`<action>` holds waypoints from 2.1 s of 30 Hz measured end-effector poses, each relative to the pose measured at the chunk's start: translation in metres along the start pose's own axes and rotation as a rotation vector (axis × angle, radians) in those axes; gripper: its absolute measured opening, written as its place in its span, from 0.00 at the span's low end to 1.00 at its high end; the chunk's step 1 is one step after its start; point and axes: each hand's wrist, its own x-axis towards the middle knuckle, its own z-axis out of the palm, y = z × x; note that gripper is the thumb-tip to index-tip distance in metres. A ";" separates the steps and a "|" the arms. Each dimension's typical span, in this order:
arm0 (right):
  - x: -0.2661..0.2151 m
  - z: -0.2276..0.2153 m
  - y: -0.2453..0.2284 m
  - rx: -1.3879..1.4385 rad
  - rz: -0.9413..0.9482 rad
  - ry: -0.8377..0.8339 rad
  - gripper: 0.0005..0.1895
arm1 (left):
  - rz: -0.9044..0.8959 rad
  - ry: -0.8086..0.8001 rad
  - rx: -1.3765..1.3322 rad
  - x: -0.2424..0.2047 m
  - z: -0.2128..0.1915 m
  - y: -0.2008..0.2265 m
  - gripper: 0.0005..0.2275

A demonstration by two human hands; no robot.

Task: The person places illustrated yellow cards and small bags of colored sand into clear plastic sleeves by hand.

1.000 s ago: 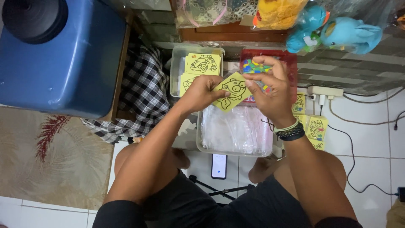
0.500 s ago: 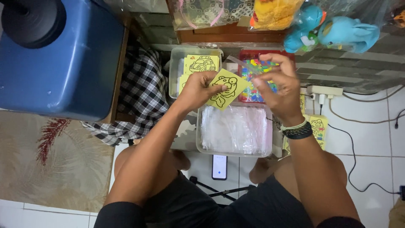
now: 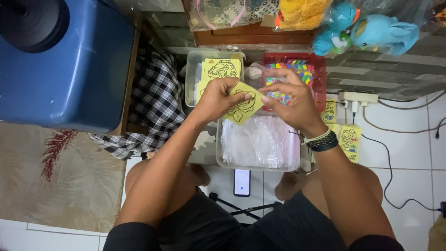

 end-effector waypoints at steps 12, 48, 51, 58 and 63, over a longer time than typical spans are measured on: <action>0.003 -0.003 0.009 0.079 0.174 0.063 0.05 | 0.075 -0.003 0.044 0.000 0.010 0.011 0.08; -0.021 -0.046 0.099 -0.324 0.344 0.271 0.07 | -0.038 0.148 0.090 -0.003 -0.015 0.018 0.02; -0.025 -0.052 0.037 0.004 0.357 0.329 0.12 | -0.007 0.139 0.099 -0.003 -0.011 0.021 0.03; -0.017 -0.039 0.003 0.225 0.223 0.458 0.10 | -0.017 0.105 0.175 -0.004 0.002 0.010 0.03; -0.002 -0.033 0.002 0.188 0.130 0.438 0.09 | -0.019 0.068 0.250 -0.006 0.009 0.008 0.04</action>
